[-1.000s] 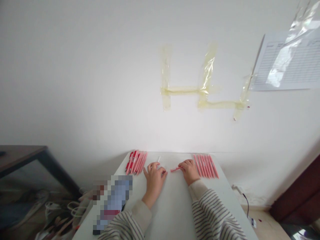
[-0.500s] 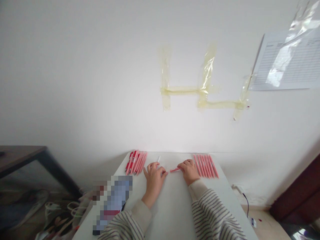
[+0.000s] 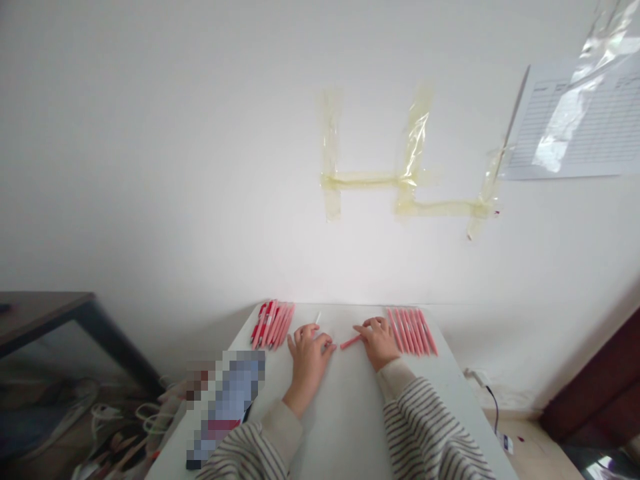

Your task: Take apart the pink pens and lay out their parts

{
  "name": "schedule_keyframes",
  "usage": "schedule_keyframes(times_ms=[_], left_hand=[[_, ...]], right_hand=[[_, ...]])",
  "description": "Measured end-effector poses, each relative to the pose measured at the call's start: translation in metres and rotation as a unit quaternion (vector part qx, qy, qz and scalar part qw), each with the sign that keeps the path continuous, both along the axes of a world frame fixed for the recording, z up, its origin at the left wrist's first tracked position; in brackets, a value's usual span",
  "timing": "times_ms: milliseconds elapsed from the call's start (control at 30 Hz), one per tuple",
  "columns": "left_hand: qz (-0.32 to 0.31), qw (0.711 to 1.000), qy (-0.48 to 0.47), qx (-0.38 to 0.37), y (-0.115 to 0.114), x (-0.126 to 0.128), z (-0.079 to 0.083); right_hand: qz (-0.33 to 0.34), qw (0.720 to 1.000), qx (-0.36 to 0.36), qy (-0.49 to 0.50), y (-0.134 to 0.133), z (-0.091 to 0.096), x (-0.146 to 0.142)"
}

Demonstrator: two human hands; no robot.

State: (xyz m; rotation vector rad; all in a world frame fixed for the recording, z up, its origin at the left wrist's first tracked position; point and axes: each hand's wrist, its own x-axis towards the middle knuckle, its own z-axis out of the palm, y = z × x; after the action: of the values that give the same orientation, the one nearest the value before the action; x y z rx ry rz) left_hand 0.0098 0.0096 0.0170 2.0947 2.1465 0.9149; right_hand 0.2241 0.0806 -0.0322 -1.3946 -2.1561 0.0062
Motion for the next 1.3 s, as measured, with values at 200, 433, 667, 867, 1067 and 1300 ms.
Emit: schedule_keyframes(times_ms=[200,433,667,867,1067,1300], left_hand=[[0.005,1.0,-0.001,0.005,-0.006,-0.004,0.007],[0.056,0.998,0.017,0.017,-0.006,-0.016,0.014],[0.089,0.995,0.049,0.016,-0.002,-0.024,0.009],[0.103,0.992,0.064,0.02,-0.005,-0.024,0.009],[0.105,0.991,0.075,0.029,-0.006,-0.022,0.007],[0.112,0.989,0.086,0.038,-0.007,-0.022,0.008]], right_hand=[[-0.016,1.0,0.008,-0.004,-0.012,0.015,-0.003],[0.002,1.0,-0.007,-0.015,-0.015,0.021,-0.007],[0.012,1.0,0.0,-0.025,-0.011,0.015,-0.007],[0.043,0.999,-0.018,-0.025,-0.011,0.015,-0.009],[0.07,0.997,-0.036,-0.021,-0.011,0.015,-0.012],[0.05,0.998,-0.017,0.016,-0.012,0.014,-0.013]])
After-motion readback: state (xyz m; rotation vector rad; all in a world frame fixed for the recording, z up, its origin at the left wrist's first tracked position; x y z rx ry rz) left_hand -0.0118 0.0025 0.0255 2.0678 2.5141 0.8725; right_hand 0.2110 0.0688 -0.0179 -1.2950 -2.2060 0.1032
